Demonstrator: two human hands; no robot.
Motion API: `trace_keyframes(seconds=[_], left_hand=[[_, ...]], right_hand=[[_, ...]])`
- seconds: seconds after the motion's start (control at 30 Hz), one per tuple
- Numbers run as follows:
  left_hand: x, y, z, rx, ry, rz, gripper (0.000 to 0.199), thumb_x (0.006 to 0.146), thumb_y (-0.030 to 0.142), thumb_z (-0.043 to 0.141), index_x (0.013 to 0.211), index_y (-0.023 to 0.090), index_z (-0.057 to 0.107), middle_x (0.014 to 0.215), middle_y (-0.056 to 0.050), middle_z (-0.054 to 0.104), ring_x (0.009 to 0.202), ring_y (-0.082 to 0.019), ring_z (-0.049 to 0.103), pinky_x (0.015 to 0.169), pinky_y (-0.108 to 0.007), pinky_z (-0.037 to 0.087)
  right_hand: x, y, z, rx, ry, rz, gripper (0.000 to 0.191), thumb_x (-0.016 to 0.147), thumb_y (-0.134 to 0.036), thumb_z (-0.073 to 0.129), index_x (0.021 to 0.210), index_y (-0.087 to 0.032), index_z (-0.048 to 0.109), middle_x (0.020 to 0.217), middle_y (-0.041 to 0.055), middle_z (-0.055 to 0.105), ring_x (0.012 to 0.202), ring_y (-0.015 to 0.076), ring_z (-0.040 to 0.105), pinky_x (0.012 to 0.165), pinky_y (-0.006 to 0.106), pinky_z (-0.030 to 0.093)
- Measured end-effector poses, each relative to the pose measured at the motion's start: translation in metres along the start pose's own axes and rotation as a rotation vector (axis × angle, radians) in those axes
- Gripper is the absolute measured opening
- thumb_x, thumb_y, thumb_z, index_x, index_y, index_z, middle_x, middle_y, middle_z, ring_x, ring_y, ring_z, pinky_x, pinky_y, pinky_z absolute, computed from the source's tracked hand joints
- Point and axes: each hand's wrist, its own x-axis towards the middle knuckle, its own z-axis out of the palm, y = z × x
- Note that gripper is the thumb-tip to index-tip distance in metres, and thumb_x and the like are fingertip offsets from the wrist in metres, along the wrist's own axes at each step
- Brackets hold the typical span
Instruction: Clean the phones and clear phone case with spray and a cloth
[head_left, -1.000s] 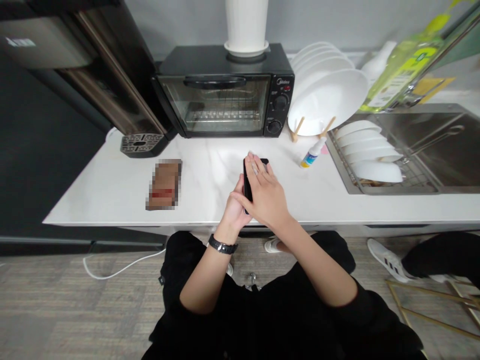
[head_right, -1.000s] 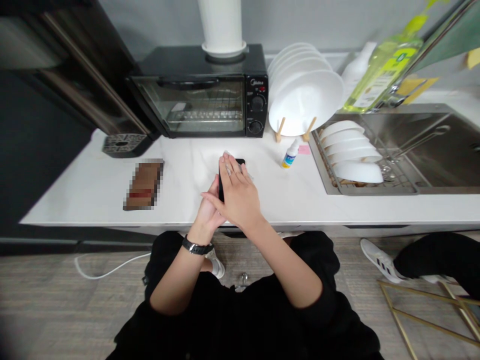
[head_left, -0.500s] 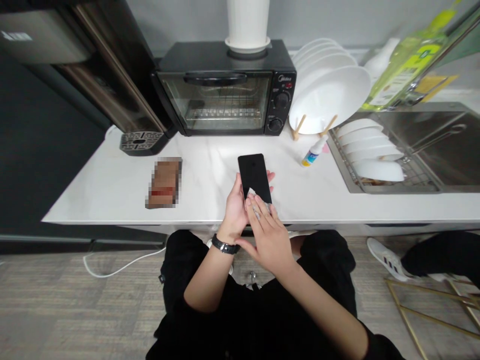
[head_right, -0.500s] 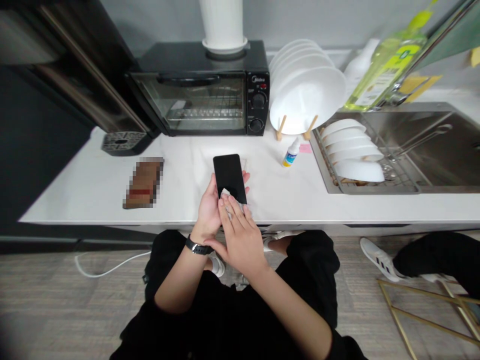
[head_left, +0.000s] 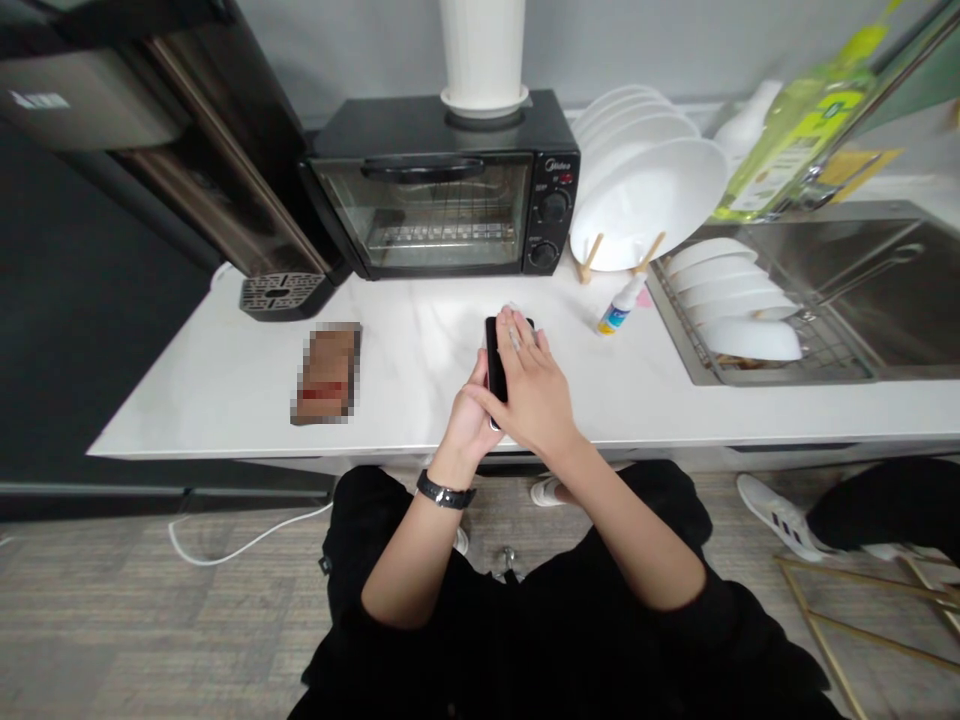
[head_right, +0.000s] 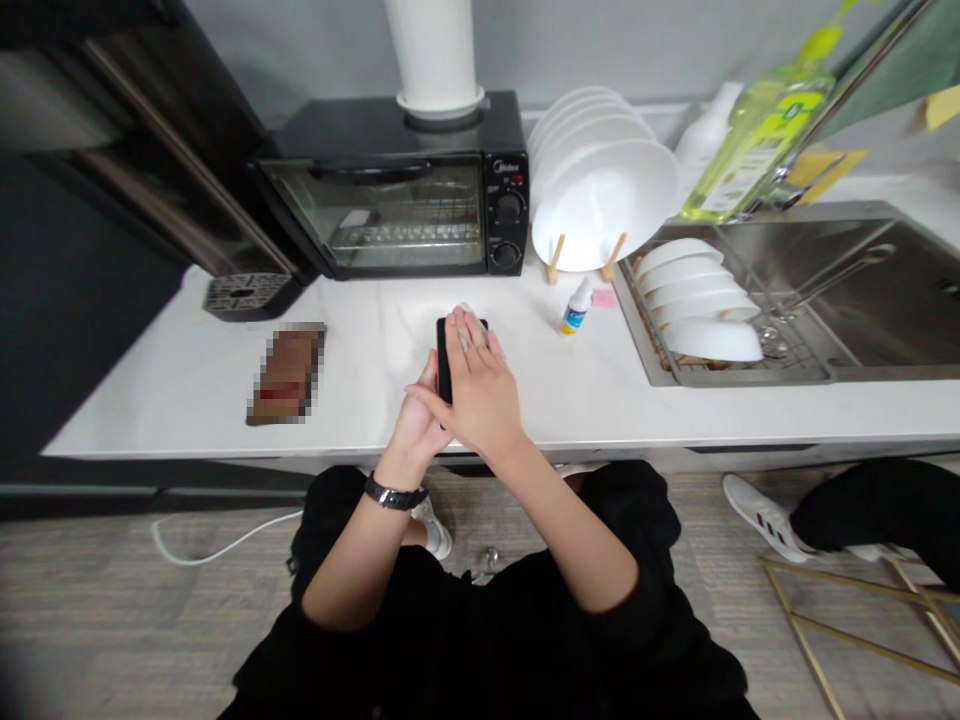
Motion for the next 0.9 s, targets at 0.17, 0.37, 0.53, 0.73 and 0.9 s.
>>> trace_keyframes(seconds=[0.17, 0.37, 0.53, 0.73, 0.9], left_hand=[[-0.021, -0.047, 0.014, -0.129, 0.108, 0.318, 0.06, 0.11, 0.054, 0.033, 0.166, 0.033, 0.043, 0.175, 0.003, 0.037, 0.169, -0.022, 0.013, 0.134, -0.035, 0.029], [-0.025, -0.024, -0.004, -0.066, 0.102, 0.005, 0.064, 0.103, 0.066, 0.045, 0.158, 0.035, 0.055, 0.165, -0.001, 0.053, 0.163, -0.025, 0.034, 0.13, -0.038, 0.039], [-0.008, 0.014, -0.006, 0.003, 0.093, -0.171, 0.068, 0.108, 0.064, 0.037, 0.151, 0.017, 0.062, 0.147, -0.012, 0.069, 0.134, -0.029, 0.069, 0.124, -0.044, 0.047], [-0.003, 0.001, -0.008, -0.003, 0.09, -0.117, 0.063, 0.111, 0.058, 0.04, 0.154, 0.016, 0.058, 0.142, -0.011, 0.073, 0.143, -0.026, 0.062, 0.127, -0.04, 0.042], [0.002, 0.003, -0.012, 0.016, 0.072, -0.07, 0.051, 0.113, 0.044, 0.043, 0.151, 0.016, 0.061, 0.146, -0.008, 0.071, 0.15, -0.023, 0.056, 0.129, -0.034, 0.039]], right_hand=[[-0.025, -0.024, 0.001, 0.036, -0.098, -0.114, 0.1, 0.101, -0.066, 0.054, 0.171, -0.006, 0.015, 0.178, 0.02, 0.025, 0.167, 0.0337, 0.024, 0.135, 0.059, 0.027], [-0.076, -0.035, 0.001, 0.012, -0.119, -0.145, 0.104, 0.098, -0.073, 0.053, 0.171, -0.007, 0.019, 0.174, 0.0192, 0.034, 0.164, 0.034, 0.032, 0.133, 0.056, 0.033], [-0.097, -0.02, -0.002, -0.065, -0.087, -0.148, 0.107, 0.098, -0.078, 0.047, 0.171, -0.006, 0.015, 0.174, 0.0184, 0.034, 0.163, 0.0328, 0.035, 0.131, 0.055, 0.035], [-0.06, 0.011, -0.005, -0.057, -0.022, -0.019, 0.1, 0.102, -0.073, 0.044, 0.173, -0.013, 0.006, 0.178, 0.0166, 0.025, 0.168, 0.0359, 0.021, 0.132, 0.065, 0.027], [-0.014, 0.019, -0.007, -0.03, -0.011, -0.022, 0.094, 0.104, -0.069, 0.041, 0.172, -0.009, 0.016, 0.179, 0.0159, 0.026, 0.169, 0.0334, 0.015, 0.135, 0.062, 0.02]])
